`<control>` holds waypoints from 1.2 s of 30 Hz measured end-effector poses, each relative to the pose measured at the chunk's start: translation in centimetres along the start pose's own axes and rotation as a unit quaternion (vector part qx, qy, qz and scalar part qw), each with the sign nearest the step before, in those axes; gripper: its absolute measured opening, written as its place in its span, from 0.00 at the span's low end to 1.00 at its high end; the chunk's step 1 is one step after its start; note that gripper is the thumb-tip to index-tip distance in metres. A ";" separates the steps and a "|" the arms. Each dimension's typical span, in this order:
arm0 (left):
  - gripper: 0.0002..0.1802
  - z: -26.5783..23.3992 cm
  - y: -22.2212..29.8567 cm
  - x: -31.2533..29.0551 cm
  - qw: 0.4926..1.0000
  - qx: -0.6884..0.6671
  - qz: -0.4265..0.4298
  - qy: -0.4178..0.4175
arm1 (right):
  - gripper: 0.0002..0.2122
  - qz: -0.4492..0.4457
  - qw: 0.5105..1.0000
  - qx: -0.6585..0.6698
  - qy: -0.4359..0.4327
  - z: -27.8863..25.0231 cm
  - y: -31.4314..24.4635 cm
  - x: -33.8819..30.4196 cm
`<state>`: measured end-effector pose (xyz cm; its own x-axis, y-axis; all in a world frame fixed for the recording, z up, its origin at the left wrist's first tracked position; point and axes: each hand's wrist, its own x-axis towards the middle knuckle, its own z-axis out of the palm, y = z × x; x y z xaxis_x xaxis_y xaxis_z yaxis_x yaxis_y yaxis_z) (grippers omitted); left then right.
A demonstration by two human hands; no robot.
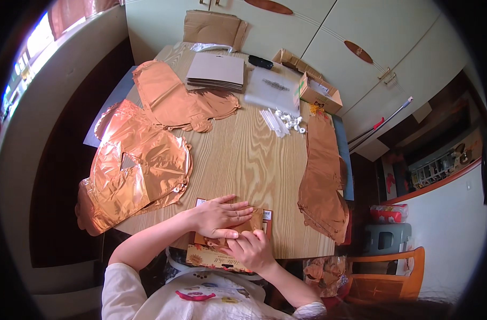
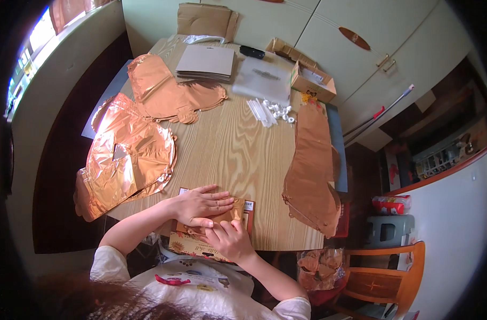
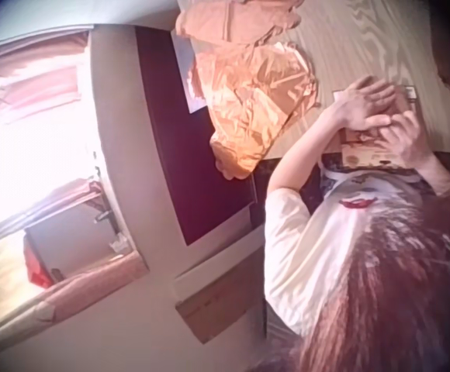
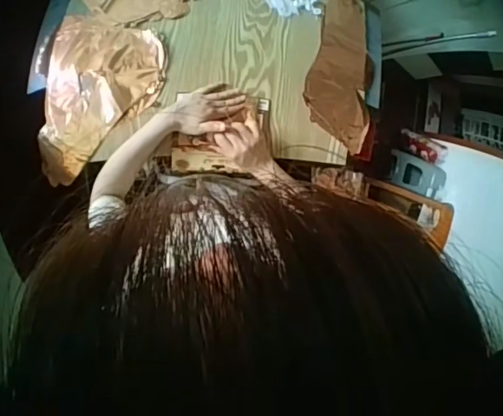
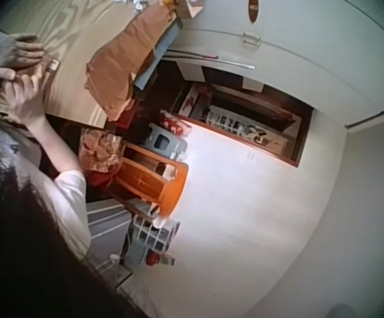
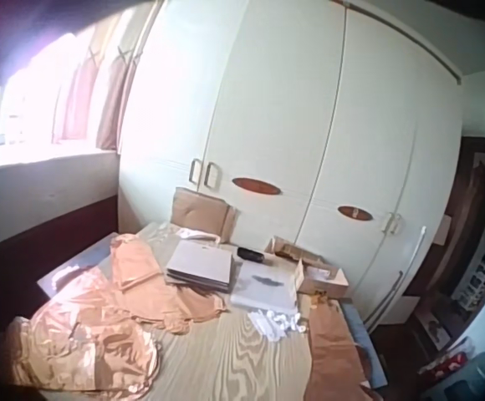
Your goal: Packaging foil balloons into plastic sleeves with cardboard backing inserts.
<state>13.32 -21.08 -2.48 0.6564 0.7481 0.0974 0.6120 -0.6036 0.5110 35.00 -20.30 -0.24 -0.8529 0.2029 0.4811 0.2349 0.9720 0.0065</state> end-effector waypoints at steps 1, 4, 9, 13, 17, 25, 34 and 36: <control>0.45 -0.1 0.0 0.0 1.000 -0.001 -0.002 -0.006 | 0.07 0.007 1.000 0.010 0.004 -0.1 -0.1 0.0; 0.45 -0.3 0.2 0.0 1.000 -0.001 -0.006 -0.019 | 0.12 0.013 1.000 -0.023 -0.013 0.3 0.0 -0.7; 0.46 -0.4 0.3 0.1 1.000 -0.006 -0.012 -0.025 | 0.10 0.072 0.995 0.065 0.010 -0.2 -0.3 0.0; 0.46 -0.2 0.1 0.1 1.000 0.008 -0.008 -0.018 | 0.07 0.098 0.990 0.097 0.013 0.1 -0.2 0.0; 0.46 -0.1 0.1 0.0 1.000 0.014 -0.001 -0.001 | 0.05 0.103 0.991 0.087 0.018 0.5 -0.2 -0.5; 0.46 -0.3 0.2 0.2 1.000 0.002 -0.005 -0.018 | 0.03 0.032 0.999 0.015 -0.023 0.1 -0.3 -0.1; 0.47 -0.2 0.2 0.0 1.000 0.007 -0.007 -0.018 | 0.15 0.068 0.996 0.051 -0.015 0.2 -0.4 -0.7; 0.47 -0.1 0.2 0.1 1.000 0.011 -0.005 -0.016 | 0.14 0.085 0.994 0.069 -0.011 0.0 -0.5 -0.7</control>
<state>13.41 -21.09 -2.26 0.6640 0.7449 0.0644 0.6281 -0.6024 0.4926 35.45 -20.94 -0.58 -0.8170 0.3668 0.4450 0.3118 0.9301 -0.1942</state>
